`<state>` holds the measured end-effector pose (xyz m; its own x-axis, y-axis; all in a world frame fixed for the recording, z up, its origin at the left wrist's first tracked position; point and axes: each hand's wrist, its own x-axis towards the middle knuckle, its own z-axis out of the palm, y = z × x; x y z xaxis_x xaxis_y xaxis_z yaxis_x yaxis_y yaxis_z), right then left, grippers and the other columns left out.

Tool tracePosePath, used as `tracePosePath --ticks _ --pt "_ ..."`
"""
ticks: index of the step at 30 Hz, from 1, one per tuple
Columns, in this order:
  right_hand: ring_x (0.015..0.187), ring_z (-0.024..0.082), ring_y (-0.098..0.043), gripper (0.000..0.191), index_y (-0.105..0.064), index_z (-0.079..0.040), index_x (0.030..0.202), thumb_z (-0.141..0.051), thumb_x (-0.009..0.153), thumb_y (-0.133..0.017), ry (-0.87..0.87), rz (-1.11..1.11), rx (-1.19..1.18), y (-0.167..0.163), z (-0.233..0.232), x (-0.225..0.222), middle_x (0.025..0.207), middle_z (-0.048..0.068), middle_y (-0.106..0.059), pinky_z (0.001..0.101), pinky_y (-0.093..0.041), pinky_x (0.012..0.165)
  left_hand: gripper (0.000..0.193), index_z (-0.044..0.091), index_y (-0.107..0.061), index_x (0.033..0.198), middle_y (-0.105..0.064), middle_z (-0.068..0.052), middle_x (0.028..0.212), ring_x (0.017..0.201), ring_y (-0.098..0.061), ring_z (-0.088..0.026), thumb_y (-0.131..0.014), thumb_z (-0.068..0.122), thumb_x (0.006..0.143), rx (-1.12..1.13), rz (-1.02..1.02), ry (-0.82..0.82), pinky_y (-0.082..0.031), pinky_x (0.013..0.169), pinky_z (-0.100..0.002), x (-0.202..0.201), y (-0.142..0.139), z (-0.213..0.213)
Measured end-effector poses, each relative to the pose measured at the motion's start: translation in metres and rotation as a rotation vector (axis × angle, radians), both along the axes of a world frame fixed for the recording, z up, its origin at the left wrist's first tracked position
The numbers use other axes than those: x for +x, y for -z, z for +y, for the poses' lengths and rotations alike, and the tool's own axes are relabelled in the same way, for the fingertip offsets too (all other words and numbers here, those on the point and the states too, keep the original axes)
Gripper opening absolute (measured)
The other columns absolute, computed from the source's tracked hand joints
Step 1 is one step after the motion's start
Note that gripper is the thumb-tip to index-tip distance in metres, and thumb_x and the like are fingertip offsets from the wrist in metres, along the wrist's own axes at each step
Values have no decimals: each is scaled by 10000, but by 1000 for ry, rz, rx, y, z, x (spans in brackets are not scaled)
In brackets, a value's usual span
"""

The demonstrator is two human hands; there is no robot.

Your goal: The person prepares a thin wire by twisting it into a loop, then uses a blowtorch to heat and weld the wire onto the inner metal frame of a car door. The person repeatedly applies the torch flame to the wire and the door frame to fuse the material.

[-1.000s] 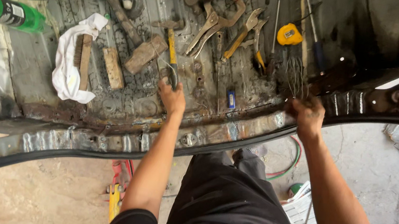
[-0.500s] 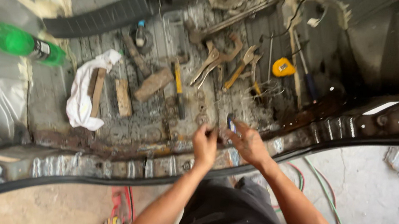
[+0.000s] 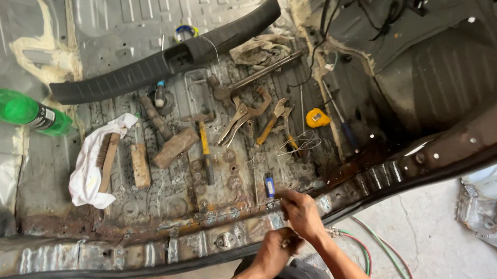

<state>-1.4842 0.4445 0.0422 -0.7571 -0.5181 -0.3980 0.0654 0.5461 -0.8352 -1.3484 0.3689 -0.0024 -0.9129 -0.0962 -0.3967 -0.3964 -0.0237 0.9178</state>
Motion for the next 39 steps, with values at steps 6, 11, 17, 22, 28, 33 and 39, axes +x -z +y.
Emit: tracePosePath --ticks 6,11,17,22,28,33,39 --pt "871 318 -702 275 -744 -32 1084 -58 862 -583 -89 301 -96 -2 117 31 996 158 -761 390 -547 769 604 108 -478 1439 -701 -119 1217 991 -704 -209 -431 516 996 484 -80 -302 -615 824 -381 -98 -17 -92" --pt "801 288 -705 218 -746 -38 1011 -119 849 -624 -179 148 92 38 231 90 865 129 -740 393 -556 727 481 130 -482 1354 -720 -168 1092 968 -732 -293 -408 467 1018 898 48 -264 -629 821 -432 -155 -57 -103" --pt "1045 183 -726 359 -792 -74 1181 -259 911 -643 159 -32 256 8 285 80 1113 69 -794 324 -569 945 286 28 -629 1141 -732 -102 920 879 -763 -257 -483 271 1101 1038 1 -67 -645 804 -425 -121 -56 7" --pt "1289 237 -620 632 -499 -138 1498 -351 923 -650 245 157 28 -84 202 -2 1378 112 -679 362 -474 1055 280 51 -663 1142 -737 -107 985 928 -721 -227 -496 276 1131 893 -150 165 -578 872 -375 -68 -37 127" --pt "1056 269 -675 555 -491 -120 1494 -277 986 -650 60 461 -117 -144 98 -28 1170 161 -696 375 -540 913 272 53 -623 1161 -718 -97 1120 1045 -710 -205 -485 261 1054 1080 -152 322 -575 960 -355 -53 -17 184" --pt "727 146 -557 306 -549 -68 1361 -108 1058 -550 419 395 -295 -136 89 -17 793 71 -622 293 -482 663 285 -5 -594 1227 -692 -95 1123 1045 -668 -196 -522 256 1136 784 -115 538 -529 966 -375 -61 -13 185" --pt "580 110 -477 434 -632 -99 1374 -43 944 -603 516 643 -91 -131 132 -1 643 73 -508 282 -443 555 201 23 -683 1094 -674 -19 979 908 -591 -121 -554 169 1041 286 260 556 -513 813 -288 -97 -63 95"
